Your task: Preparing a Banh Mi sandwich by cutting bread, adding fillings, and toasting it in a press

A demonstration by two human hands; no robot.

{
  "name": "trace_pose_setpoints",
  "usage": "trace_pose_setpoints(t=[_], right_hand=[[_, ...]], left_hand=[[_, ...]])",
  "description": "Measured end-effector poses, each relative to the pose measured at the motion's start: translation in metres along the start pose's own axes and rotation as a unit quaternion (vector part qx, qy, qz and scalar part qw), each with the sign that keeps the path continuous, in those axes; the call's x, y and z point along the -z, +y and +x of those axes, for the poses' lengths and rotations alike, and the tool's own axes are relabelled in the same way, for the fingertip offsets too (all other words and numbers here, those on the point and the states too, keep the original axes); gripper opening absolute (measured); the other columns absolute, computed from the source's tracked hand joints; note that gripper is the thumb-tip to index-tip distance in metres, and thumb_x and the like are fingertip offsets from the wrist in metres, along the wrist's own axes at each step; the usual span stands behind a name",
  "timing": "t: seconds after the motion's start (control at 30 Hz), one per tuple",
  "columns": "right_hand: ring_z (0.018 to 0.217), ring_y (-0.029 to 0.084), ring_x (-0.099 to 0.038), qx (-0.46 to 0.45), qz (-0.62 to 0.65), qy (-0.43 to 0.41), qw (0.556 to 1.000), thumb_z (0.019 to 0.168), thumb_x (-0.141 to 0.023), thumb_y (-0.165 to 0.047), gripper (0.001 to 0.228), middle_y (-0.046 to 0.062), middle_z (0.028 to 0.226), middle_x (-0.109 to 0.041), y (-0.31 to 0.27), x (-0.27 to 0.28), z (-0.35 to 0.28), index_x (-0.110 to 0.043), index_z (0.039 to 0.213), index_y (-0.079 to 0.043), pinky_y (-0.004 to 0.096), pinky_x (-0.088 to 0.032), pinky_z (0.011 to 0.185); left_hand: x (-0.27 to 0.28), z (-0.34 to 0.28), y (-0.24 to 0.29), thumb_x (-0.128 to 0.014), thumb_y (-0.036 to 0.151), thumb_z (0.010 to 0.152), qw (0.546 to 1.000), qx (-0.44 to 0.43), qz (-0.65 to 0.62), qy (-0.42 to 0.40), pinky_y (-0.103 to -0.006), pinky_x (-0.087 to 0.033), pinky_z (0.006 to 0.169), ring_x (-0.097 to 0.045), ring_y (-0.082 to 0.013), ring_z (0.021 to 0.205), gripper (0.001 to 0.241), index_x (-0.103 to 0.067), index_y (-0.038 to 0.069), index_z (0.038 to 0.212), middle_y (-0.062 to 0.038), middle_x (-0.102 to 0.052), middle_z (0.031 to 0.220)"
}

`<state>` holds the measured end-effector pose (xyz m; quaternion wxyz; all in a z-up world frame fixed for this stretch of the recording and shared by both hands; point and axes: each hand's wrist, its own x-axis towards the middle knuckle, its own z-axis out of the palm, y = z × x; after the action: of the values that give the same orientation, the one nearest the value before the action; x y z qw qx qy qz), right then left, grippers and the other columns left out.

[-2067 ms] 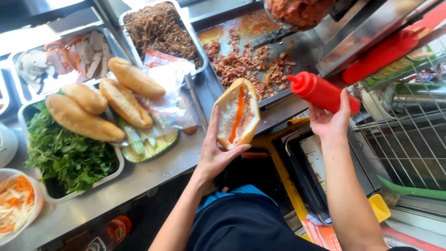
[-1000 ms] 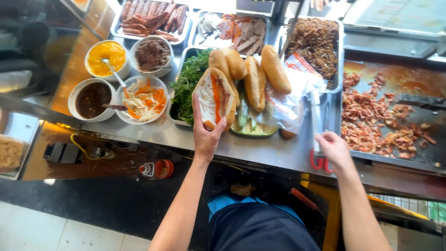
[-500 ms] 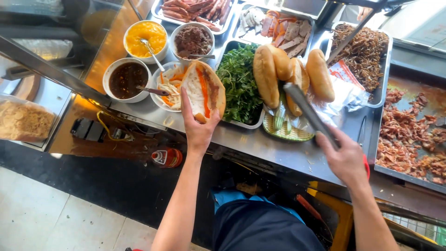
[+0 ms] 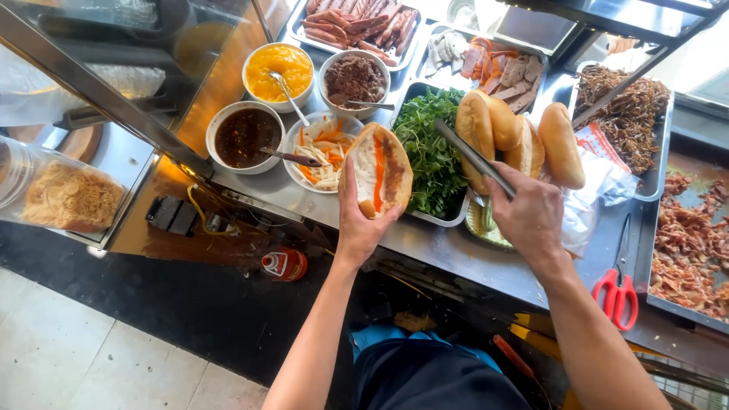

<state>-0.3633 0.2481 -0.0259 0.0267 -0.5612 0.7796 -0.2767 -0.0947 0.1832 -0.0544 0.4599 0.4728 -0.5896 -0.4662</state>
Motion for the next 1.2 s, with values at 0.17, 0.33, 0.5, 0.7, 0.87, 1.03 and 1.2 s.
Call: trace_pose_setpoints(t=[0.17, 0.33, 0.5, 0.7, 0.87, 1.03, 1.2], right_hand=[[0.096, 0.039, -0.071, -0.024, 0.077, 0.008, 0.997, 0.1, -0.075, -0.033, 0.03, 0.013, 0.105, -0.076, -0.028, 0.037, -0.006, -0.078, 0.127, -0.023, 0.045, -0.057, 0.076], [0.085, 0.035, -0.073, -0.021, 0.114, -0.017, 0.993, 0.099, -0.077, -0.028, 0.03, 0.019, 0.101, -0.075, -0.057, 0.053, -0.016, -0.078, 0.128, -0.019, 0.042, -0.057, 0.07], [0.091, 0.035, -0.073, 0.062, 0.051, 0.003, 0.997, 0.09, -0.081, -0.037, 0.039, 0.009, 0.097, -0.077, -0.062, 0.037, -0.02, -0.076, 0.127, -0.023, 0.046, -0.057, 0.077], [0.092, 0.036, -0.073, 0.049, 0.022, 0.014, 0.998, 0.091, -0.084, -0.039, 0.043, 0.01, 0.094, -0.076, -0.028, 0.038, -0.006, -0.077, 0.128, -0.018, 0.047, -0.056, 0.078], [0.088, 0.037, -0.073, 0.036, -0.027, -0.062, 0.997, 0.091, -0.075, -0.043, 0.038, 0.008, 0.092, -0.076, -0.018, 0.009, 0.003, -0.076, 0.126, -0.026, 0.051, -0.058, 0.079], [0.082, 0.035, -0.073, -0.008, 0.058, -0.048, 0.997, 0.1, -0.073, -0.033, 0.03, 0.009, 0.095, -0.077, -0.032, 0.037, -0.011, -0.078, 0.127, -0.022, 0.044, -0.057, 0.076], [0.095, 0.044, -0.071, -0.031, 0.093, -0.011, 0.995, 0.1, -0.075, -0.029, 0.03, 0.019, 0.1, -0.075, -0.034, 0.048, -0.016, -0.078, 0.128, -0.017, 0.048, -0.057, 0.081]], left_hand=[[-0.016, 0.018, -0.016, -0.093, 0.025, 0.064, 1.0, -0.01, 0.006, -0.002, -0.0525, -0.027, 0.123, -0.033, -0.0459, 0.149, 0.123, -0.023, 0.02, 0.164, -0.028, -0.029, 0.16], [-0.033, 0.022, -0.001, -0.095, 0.023, 0.063, 1.0, -0.009, 0.024, -0.005, -0.0551, -0.031, 0.122, -0.037, -0.0456, 0.147, 0.126, -0.021, 0.02, 0.164, -0.029, -0.032, 0.159], [-0.04, 0.014, 0.009, -0.096, 0.034, 0.056, 1.0, -0.006, 0.004, 0.0, -0.0524, -0.027, 0.124, -0.032, -0.0443, 0.15, 0.133, -0.02, 0.018, 0.164, -0.028, -0.028, 0.16], [-0.019, 0.016, -0.015, -0.099, 0.03, 0.061, 0.999, 0.019, 0.01, 0.039, -0.0523, -0.025, 0.124, -0.028, -0.0398, 0.152, 0.135, -0.016, 0.023, 0.166, -0.023, -0.025, 0.163], [-0.01, 0.007, -0.01, -0.096, 0.029, 0.063, 0.999, 0.03, 0.017, 0.037, -0.0528, -0.022, 0.125, -0.027, -0.0422, 0.152, 0.13, -0.017, 0.019, 0.165, -0.025, -0.023, 0.164], [-0.007, 0.005, -0.015, -0.092, 0.029, 0.068, 0.999, 0.048, 0.008, 0.02, -0.0509, -0.021, 0.126, -0.025, -0.0398, 0.153, 0.121, -0.02, 0.019, 0.165, -0.023, -0.021, 0.165], [-0.018, 0.013, -0.011, -0.091, 0.025, 0.071, 1.0, -0.005, 0.005, -0.016, -0.0532, -0.02, 0.126, -0.023, -0.0441, 0.153, 0.121, -0.016, 0.019, 0.166, -0.029, -0.019, 0.165]])
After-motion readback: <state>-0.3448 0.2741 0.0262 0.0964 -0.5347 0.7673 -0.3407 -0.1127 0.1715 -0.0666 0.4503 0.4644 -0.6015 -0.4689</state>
